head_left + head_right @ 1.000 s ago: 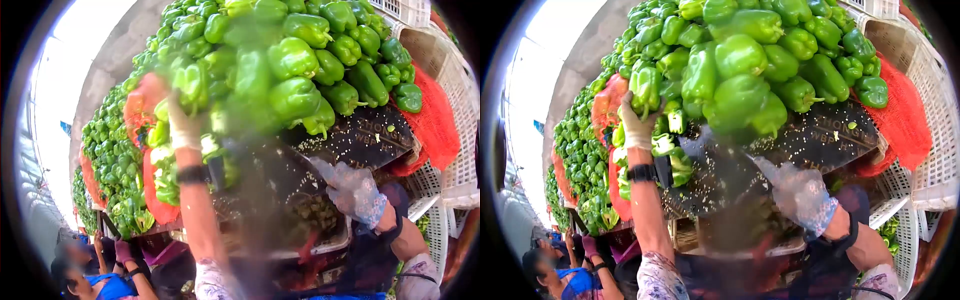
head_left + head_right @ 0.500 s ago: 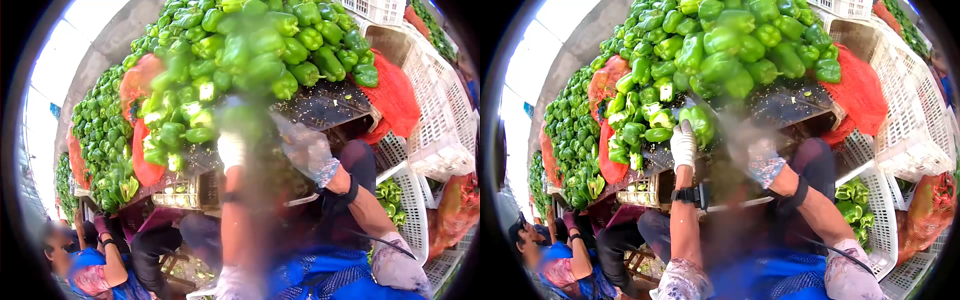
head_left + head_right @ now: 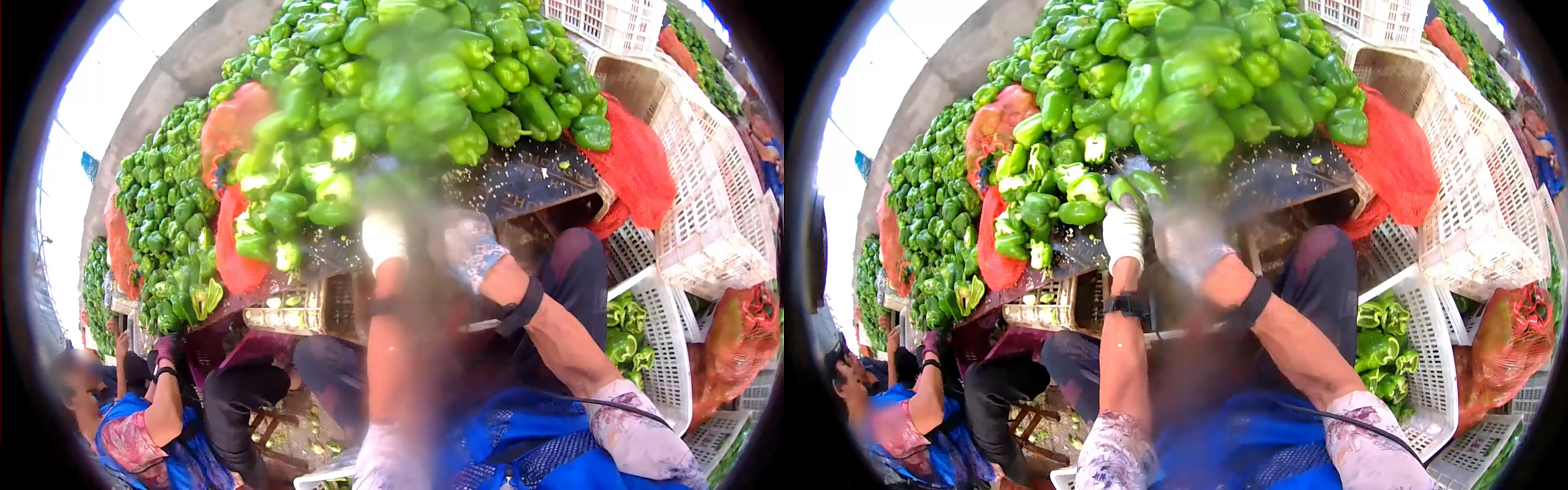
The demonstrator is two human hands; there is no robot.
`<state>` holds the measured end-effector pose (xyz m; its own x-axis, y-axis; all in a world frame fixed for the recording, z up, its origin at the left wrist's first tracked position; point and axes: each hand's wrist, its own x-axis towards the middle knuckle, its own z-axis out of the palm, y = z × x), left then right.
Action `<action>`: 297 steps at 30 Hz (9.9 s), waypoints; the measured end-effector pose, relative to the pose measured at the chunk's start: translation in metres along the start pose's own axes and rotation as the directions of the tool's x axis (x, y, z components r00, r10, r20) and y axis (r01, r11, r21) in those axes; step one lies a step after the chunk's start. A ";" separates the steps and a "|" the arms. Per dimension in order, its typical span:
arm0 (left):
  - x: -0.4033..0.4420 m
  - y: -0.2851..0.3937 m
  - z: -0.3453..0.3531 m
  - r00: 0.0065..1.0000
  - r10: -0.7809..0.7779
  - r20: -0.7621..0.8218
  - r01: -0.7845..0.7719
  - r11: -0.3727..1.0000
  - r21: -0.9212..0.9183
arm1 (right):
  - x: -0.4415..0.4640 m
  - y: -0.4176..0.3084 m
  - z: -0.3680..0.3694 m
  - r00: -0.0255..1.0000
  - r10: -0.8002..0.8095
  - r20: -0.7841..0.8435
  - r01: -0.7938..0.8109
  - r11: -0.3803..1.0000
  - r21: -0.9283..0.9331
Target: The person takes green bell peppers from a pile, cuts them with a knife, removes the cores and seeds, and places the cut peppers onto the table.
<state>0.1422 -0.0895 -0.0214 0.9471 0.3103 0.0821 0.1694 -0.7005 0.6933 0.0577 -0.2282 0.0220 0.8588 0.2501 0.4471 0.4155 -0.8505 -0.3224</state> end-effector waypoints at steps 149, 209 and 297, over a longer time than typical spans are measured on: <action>-0.061 -0.026 0.436 0.074 -0.119 0.990 -0.910 0.398 0.115 | -0.169 0.160 -0.165 -0.015 0.803 -0.596 -0.247 0.575 0.780; -0.021 -0.072 -0.003 1.000 -0.019 0.024 0.030 0.761 -0.648 | 0.024 0.017 -0.008 0.959 -0.161 0.234 0.160 0.987 0.021; 0.089 -0.027 -0.090 0.701 0.640 -0.315 -0.679 0.734 -0.022 | -0.003 0.012 -0.015 0.924 0.376 -0.070 -0.335 0.883 0.330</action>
<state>0.1974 0.0154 0.0316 0.6868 -0.0281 0.7263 -0.5247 -0.7107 0.4687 0.0554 -0.2463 0.0294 0.9288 -0.1215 0.3501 0.1782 -0.6819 -0.7094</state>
